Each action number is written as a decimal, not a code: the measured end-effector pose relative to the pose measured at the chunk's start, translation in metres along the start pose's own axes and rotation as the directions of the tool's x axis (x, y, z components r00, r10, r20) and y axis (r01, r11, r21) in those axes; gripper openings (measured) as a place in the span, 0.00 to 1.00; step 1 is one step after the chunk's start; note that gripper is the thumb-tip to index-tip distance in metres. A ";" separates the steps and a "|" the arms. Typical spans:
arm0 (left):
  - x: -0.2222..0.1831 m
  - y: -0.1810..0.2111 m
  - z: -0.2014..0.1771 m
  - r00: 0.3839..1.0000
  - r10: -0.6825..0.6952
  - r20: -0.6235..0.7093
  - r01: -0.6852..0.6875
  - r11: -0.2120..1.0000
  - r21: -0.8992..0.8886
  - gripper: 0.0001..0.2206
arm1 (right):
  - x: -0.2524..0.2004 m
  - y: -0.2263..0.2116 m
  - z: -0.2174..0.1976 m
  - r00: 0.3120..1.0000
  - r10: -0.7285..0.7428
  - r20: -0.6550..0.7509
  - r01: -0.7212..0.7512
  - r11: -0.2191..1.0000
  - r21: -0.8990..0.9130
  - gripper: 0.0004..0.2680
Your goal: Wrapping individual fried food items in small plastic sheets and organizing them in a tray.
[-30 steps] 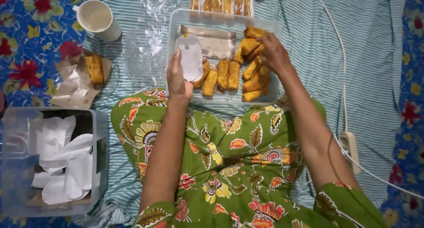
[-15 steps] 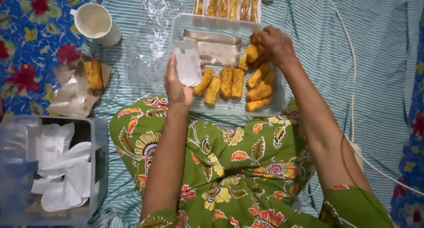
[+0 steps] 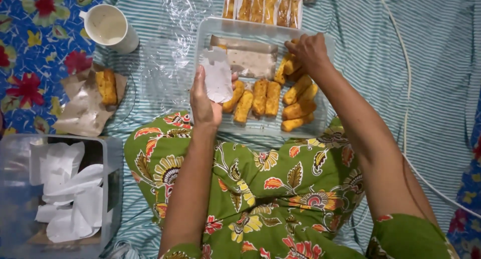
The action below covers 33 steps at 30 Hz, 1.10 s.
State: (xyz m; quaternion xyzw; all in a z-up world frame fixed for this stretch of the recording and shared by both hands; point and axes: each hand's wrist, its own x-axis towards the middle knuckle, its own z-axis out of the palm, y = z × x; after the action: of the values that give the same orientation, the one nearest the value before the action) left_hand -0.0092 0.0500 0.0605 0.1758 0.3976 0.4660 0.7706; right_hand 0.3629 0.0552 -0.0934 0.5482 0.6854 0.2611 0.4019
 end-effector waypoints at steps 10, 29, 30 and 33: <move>0.002 -0.002 -0.001 1.000 0.000 -0.014 0.000 1.000 -0.001 0.33 | -0.012 0.024 -0.009 0.953 0.032 -0.302 -0.016 0.998 0.054 0.12; 0.002 -0.012 -0.004 1.000 0.015 -0.006 -0.015 1.000 0.026 0.30 | -0.082 0.089 -0.014 0.943 0.154 -0.296 0.060 0.794 0.605 0.11; 0.002 -0.012 -0.004 1.000 0.013 -0.004 -0.013 0.999 0.034 0.30 | -0.088 0.093 -0.016 0.936 0.171 -0.309 0.070 0.768 0.637 0.11; 0.001 -0.011 -0.002 1.000 0.010 0.001 -0.010 0.999 0.050 0.30 | -0.095 0.103 -0.025 0.934 0.207 -0.291 0.078 0.678 0.731 0.08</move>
State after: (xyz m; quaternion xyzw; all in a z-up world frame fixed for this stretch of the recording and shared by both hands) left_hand -0.0044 0.0447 0.0515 0.1971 0.4078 0.4599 0.7638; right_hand 0.4052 -0.0073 0.0276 0.6313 0.7720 0.0729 0.0105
